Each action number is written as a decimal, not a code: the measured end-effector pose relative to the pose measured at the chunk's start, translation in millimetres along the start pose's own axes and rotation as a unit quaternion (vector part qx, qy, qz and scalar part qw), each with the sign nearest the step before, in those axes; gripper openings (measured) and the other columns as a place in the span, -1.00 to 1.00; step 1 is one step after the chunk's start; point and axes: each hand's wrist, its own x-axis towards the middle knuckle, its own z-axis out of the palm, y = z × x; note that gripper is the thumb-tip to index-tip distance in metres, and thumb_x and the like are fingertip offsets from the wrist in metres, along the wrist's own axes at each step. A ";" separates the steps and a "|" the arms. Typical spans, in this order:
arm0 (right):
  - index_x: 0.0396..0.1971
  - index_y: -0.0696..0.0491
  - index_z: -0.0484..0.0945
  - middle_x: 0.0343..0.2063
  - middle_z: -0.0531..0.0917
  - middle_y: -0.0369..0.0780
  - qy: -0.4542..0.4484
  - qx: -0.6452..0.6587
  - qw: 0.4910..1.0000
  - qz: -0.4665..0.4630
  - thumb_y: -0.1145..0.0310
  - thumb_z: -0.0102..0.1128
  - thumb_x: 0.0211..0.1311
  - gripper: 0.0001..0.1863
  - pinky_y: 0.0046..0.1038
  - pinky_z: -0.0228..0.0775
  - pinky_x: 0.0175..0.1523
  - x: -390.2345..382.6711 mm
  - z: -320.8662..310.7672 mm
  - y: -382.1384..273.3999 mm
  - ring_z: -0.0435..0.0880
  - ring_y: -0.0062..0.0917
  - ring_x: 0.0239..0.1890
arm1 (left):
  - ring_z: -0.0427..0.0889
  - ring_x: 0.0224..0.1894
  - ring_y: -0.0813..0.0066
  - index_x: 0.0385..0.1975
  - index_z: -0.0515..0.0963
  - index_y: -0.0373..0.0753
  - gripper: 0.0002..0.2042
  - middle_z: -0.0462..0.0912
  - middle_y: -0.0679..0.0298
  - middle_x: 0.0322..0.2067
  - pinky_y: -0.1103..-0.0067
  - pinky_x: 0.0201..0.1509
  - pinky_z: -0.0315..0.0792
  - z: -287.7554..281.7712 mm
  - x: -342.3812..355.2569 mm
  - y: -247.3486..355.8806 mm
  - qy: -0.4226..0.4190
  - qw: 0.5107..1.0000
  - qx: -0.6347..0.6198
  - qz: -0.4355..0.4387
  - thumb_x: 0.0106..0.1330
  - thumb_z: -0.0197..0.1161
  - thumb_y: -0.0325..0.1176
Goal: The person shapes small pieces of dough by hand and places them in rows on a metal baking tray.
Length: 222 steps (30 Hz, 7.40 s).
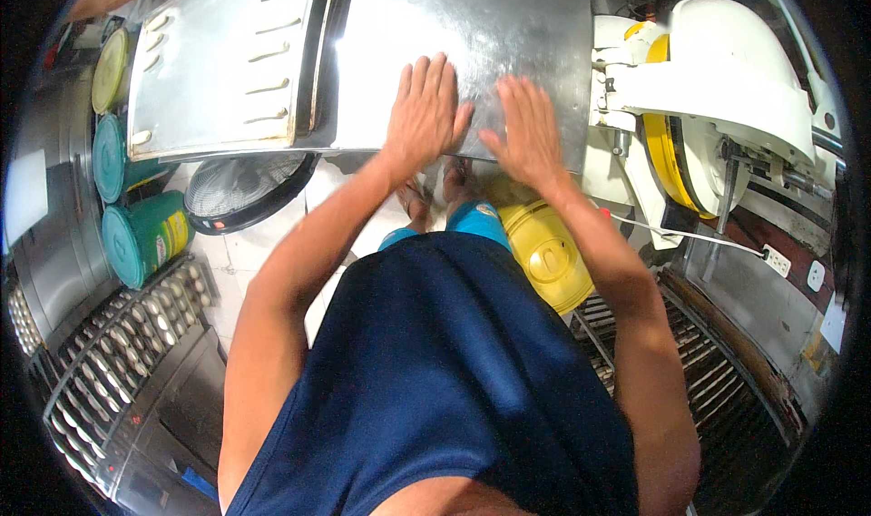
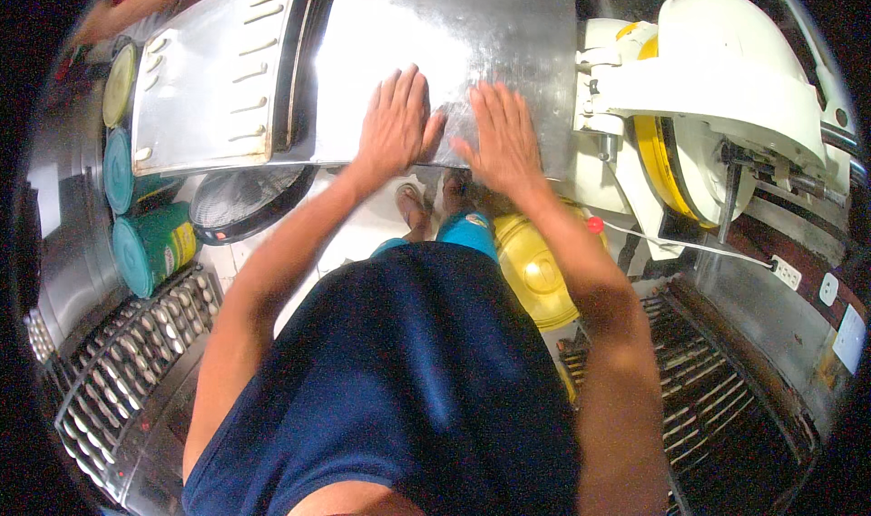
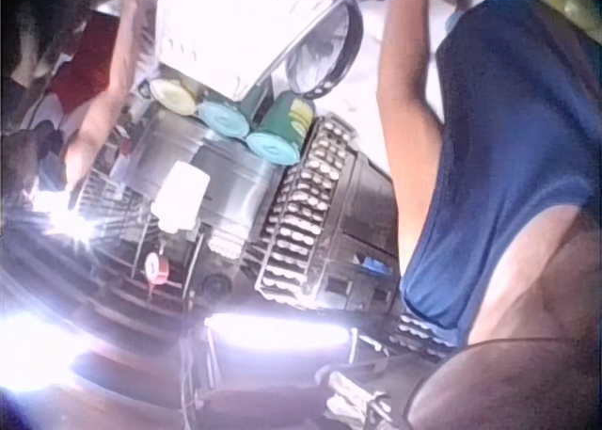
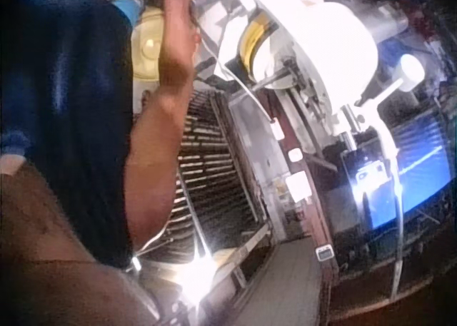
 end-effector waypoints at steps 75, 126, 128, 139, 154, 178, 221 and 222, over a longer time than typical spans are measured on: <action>-0.35 0.02 0.81 -0.47 0.74 -0.24 -0.089 0.156 0.964 -0.198 0.21 0.38 0.15 -0.79 -0.05 0.17 0.16 284.8 24.8 -284.3 0.64 -0.28 -0.21 | 0.64 -0.05 0.24 -0.14 0.71 -0.22 -0.70 0.67 0.22 -0.15 0.40 0.03 0.62 -190.4 -142.0 -254.4 0.129 0.961 -0.162 -0.185 0.14 0.57 -0.33; -0.18 0.03 0.65 -0.21 0.61 -0.19 0.012 0.095 0.993 0.072 0.14 0.40 0.24 -0.70 -0.13 0.34 0.05 152.1 -22.7 69.8 0.60 -0.26 -0.05 | 0.53 0.04 0.19 0.10 0.61 -0.09 -0.61 0.58 0.20 -0.06 0.25 0.18 0.34 -35.6 131.8 -76.8 -0.068 0.993 -0.076 0.055 0.38 0.33 -0.05; -0.20 -0.01 0.62 -0.19 0.63 -0.19 0.015 0.063 0.998 -0.018 0.11 0.34 0.28 -0.72 -0.14 0.33 0.08 157.9 15.3 67.5 0.59 -0.28 0.00 | 0.53 0.04 0.22 0.12 0.57 -0.09 -0.64 0.56 0.20 -0.05 0.24 0.22 0.31 -17.5 131.7 -64.6 -0.098 0.991 -0.069 0.059 0.41 0.30 -0.11; -0.27 -0.06 0.58 -0.28 0.63 -0.27 -0.035 0.065 0.997 -0.015 0.07 0.22 0.39 -0.75 -0.20 0.29 0.04 158.5 7.0 65.4 0.62 -0.35 -0.17 | 0.49 0.16 0.13 0.06 0.50 -0.20 -0.65 0.53 0.13 0.04 0.17 0.33 0.25 -8.2 137.9 -62.8 -0.017 0.989 -0.021 0.143 0.33 0.27 -0.25; -0.15 0.04 0.60 -0.15 0.63 -0.12 0.014 0.097 0.995 0.007 0.12 0.27 0.33 -0.70 -0.11 0.28 0.18 137.7 8.9 46.9 0.55 -0.17 0.00 | 0.54 0.06 0.10 -0.10 0.56 -0.21 -0.75 0.59 0.11 -0.06 0.15 0.17 0.35 -14.0 105.4 -61.6 -0.006 0.990 -0.125 0.069 0.25 0.28 -0.31; -0.02 0.01 0.65 -0.33 0.73 -0.18 0.050 0.035 0.996 -0.059 0.21 0.30 0.30 -0.68 -0.19 0.33 -0.01 132.3 3.3 41.2 0.70 -0.34 -0.24 | 0.66 -0.17 0.00 -0.16 0.55 -0.22 -0.78 0.65 0.07 -0.31 0.20 0.00 0.52 -26.2 100.8 -58.0 0.018 0.992 -0.122 0.034 0.41 0.23 -0.19; 0.14 0.07 0.60 -0.23 0.77 -0.03 0.015 0.077 0.997 -0.028 0.18 0.29 0.37 -0.57 -0.08 0.50 -0.11 114.8 24.8 48.3 0.73 -0.10 -0.33 | 0.68 -0.31 0.03 -0.05 0.46 -0.18 -0.65 0.65 0.06 -0.41 0.19 -0.25 0.50 1.2 81.9 -56.1 0.039 0.984 -0.167 -0.047 0.31 0.32 -0.14; 0.14 0.07 0.60 -0.23 0.77 -0.03 0.011 0.077 0.997 -0.025 0.18 0.29 0.37 -0.57 -0.08 0.50 -0.11 114.8 25.9 46.6 0.73 -0.10 -0.33 | 0.68 -0.31 0.03 -0.05 0.46 -0.18 -0.65 0.65 0.06 -0.41 0.19 -0.25 0.50 1.6 85.4 -57.1 0.037 0.983 -0.171 -0.048 0.31 0.32 -0.14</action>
